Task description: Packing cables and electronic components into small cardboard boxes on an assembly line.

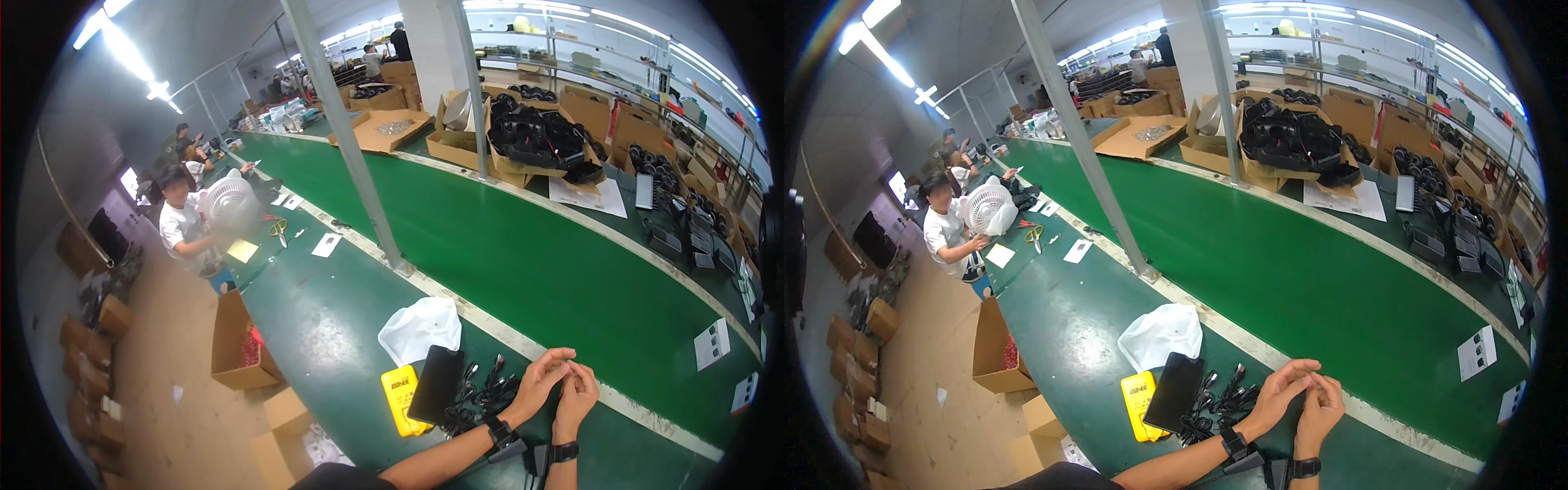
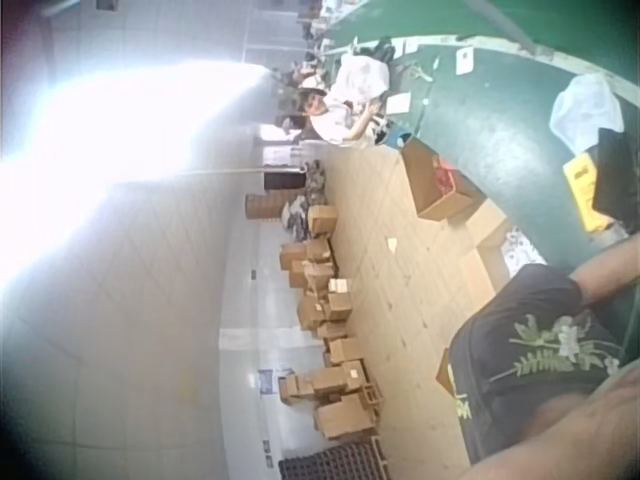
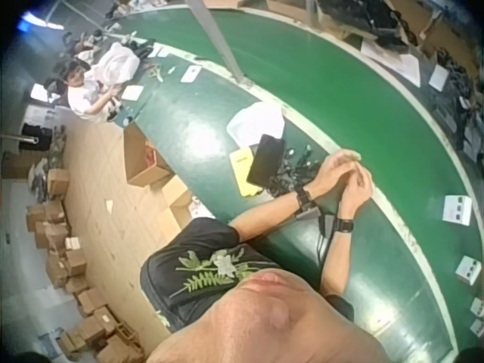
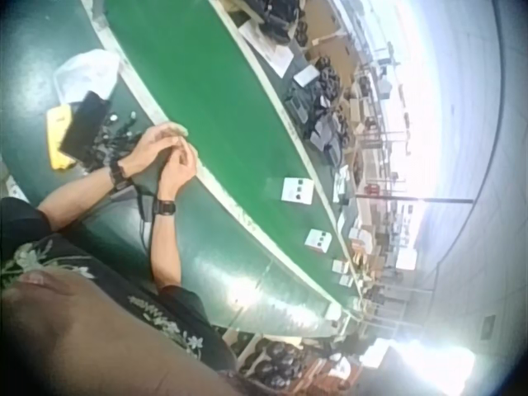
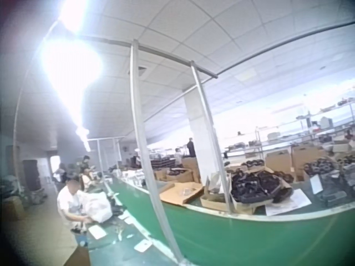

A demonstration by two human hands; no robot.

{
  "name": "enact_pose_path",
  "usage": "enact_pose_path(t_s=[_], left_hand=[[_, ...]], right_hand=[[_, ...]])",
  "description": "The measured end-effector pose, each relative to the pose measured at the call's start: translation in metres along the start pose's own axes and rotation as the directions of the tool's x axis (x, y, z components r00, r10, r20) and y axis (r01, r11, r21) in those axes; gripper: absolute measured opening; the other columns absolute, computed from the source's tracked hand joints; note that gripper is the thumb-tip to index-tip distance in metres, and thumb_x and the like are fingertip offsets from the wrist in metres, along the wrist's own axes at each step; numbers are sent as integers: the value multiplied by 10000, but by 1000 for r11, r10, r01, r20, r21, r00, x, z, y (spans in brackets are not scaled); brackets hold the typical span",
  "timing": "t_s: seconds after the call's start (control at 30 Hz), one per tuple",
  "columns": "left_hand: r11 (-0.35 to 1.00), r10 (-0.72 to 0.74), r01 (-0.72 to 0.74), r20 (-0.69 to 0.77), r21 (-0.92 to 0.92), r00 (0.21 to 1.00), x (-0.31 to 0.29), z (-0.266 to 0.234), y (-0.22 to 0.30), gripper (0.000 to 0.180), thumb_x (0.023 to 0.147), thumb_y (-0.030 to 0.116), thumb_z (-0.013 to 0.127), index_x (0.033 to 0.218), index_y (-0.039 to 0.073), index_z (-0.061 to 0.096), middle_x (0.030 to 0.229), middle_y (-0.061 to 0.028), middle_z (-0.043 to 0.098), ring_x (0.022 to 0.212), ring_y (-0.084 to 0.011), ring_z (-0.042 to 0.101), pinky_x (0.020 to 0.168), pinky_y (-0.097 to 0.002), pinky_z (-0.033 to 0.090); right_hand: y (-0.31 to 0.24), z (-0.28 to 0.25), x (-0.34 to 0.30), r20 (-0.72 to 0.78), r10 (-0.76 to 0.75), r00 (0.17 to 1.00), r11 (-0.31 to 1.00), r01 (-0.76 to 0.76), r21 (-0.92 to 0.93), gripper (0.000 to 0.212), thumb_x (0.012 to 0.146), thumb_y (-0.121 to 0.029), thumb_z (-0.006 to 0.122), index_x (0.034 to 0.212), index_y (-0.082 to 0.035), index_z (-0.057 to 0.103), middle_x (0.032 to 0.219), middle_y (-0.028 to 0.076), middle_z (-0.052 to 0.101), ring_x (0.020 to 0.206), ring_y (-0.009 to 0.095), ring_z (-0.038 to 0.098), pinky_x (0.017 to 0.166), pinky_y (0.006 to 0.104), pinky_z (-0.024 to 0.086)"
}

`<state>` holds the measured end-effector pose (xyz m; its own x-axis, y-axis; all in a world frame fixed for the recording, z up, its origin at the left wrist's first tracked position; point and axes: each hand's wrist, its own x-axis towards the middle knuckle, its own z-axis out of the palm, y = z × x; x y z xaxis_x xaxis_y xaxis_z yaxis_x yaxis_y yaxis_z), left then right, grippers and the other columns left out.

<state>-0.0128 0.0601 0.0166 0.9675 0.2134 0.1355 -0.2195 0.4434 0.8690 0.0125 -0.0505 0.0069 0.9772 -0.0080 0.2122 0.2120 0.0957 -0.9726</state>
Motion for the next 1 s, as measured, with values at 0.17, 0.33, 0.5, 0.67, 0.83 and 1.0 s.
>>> enact_pose_path(t_s=[0.17, 0.33, 0.5, 0.67, 0.83, 1.0], left_hand=[[1000, 3, -4, 15, 12, 1000, -1, 0, -2, 319, 1079, 130, 601, 1367, -6, 621, 1300, -62, 676, 1163, -140, 631, 1058, -309, 488], [1000, 1, -1, 4, 24, 1000, -1, -3, -4, 310, 1082, 124, 594, 1363, -4, 624, 1298, -63, 677, 1158, -141, 634, 1043, -309, 498], [1000, 3, -4, 4, 20, 1000, 0, 0, -3, 300, 1091, 128, 586, 1358, -2, 625, 1291, -61, 677, 1156, -136, 634, 1026, -307, 508], [1000, -11, 11, -4, -24, 1000, 2, -2, -5, 298, 1102, 148, 584, 1355, -5, 623, 1281, -62, 676, 1150, -132, 634, 1018, -305, 514], [1000, -15, 15, 2, -25, 1000, 0, -3, -6, 310, 1099, 137, 587, 1369, -13, 609, 1282, -78, 679, 1172, -143, 647, 1027, -305, 518], [998, -34, 35, 10, -59, 999, -2, 0, -2, 323, 1099, 126, 583, 1390, -14, 592, 1282, -93, 683, 1202, -161, 657, 1037, -307, 521]], right_hand=[[3, 0, -1, -2, -21, 1000, 1000, 21, -3, 163, 972, 91, 656, 1104, 49, 744, 1104, 48, 666, 736, 40, 561, 637, 198, 427], [3, 3, -2, 14, -11, 1000, 1000, 11, -5, 152, 977, 78, 667, 1099, 45, 751, 1084, 44, 670, 736, 45, 565, 634, 203, 433], [-8, 5, -2, 41, -33, 999, 999, 33, 5, 130, 987, 56, 679, 1090, 41, 757, 1060, 38, 669, 688, 45, 555, 582, 214, 420], [-3, 6, 1, 44, -51, 998, 999, 51, -9, 83, 994, 34, 689, 1059, 42, 741, 1049, 29, 669, 652, 39, 537, 550, 215, 403], [4, 0, -1, 46, 7, 999, 1000, -8, 21, 125, 993, 70, 640, 1082, 34, 720, 1045, 31, 676, 640, 33, 542, 536, 203, 399], [10, -6, 0, 11, 59, 998, 997, -59, 39, 191, 987, 107, 580, 1109, 31, 706, 1071, 49, 675, 628, 27, 550, 523, 194, 403]])
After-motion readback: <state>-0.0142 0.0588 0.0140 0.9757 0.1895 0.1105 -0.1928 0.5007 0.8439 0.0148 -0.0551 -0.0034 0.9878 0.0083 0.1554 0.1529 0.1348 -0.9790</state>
